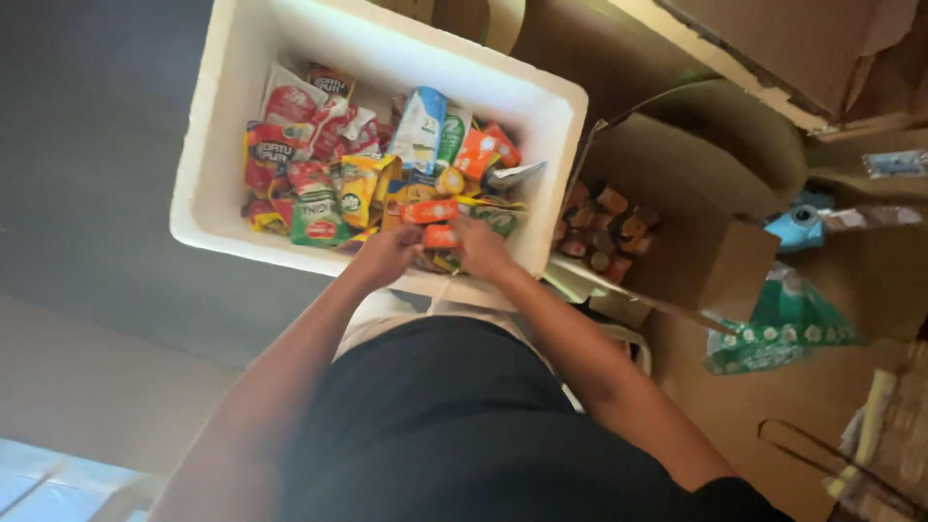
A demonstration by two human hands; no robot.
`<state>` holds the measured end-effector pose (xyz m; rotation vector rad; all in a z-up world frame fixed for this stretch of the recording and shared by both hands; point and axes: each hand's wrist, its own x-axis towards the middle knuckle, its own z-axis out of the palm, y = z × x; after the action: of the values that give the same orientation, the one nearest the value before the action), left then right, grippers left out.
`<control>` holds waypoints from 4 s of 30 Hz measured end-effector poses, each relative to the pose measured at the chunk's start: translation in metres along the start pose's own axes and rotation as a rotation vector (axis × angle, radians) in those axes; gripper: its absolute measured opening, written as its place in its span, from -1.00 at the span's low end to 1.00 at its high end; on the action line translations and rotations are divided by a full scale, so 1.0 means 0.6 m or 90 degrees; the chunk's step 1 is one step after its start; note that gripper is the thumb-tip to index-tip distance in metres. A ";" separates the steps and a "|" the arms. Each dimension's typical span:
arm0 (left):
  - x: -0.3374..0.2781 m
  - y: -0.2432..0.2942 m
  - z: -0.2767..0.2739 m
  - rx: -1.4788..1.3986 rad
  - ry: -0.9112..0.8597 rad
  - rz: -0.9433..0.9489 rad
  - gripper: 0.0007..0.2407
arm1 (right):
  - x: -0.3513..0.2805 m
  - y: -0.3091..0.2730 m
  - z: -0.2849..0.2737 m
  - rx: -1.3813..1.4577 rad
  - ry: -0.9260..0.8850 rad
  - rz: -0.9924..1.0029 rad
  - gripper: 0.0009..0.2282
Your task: The recorder stocks and organizes various food packets, cans, and sauce bottles on the shelves of a grocery store.
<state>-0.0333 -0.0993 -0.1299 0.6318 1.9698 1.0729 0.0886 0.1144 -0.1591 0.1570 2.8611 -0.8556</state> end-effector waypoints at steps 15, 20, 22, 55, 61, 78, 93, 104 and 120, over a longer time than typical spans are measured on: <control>0.060 0.233 -0.153 -0.337 -0.148 0.026 -0.56 | -0.020 -0.226 -0.214 1.091 0.304 0.319 -0.63; 0.049 0.290 -0.143 -0.298 -0.090 0.046 -0.56 | -0.031 -0.226 -0.249 1.127 0.359 0.359 -0.71; 0.042 0.303 -0.139 -0.264 -0.082 0.049 -0.56 | -0.039 -0.234 -0.271 1.098 0.363 0.384 -0.72; 0.082 0.572 0.089 -0.434 -0.217 0.175 -0.14 | -0.180 -0.044 -0.513 0.712 0.415 0.057 -0.61; 0.094 0.558 0.101 -0.703 -0.399 0.135 -0.11 | -0.189 -0.019 -0.583 0.617 0.359 0.106 -0.67; 0.198 0.645 0.138 -0.450 -0.145 0.123 -0.46 | -0.145 0.091 -0.710 0.205 0.380 0.018 -0.62; 0.615 0.655 0.278 0.129 0.192 0.444 -0.54 | 0.028 0.351 -0.803 -0.278 0.509 0.135 -0.55; 0.546 0.688 0.238 -0.014 0.155 0.356 -0.54 | 0.140 0.588 -0.831 -0.479 0.659 0.097 -0.74; 0.539 0.705 0.252 -0.064 0.133 0.292 -0.58 | 0.116 0.524 -0.782 -0.199 0.688 0.101 -0.40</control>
<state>-0.0688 0.4227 0.0512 0.9800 1.9781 1.5583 0.0114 0.6388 0.0478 1.0779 3.7943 -0.2885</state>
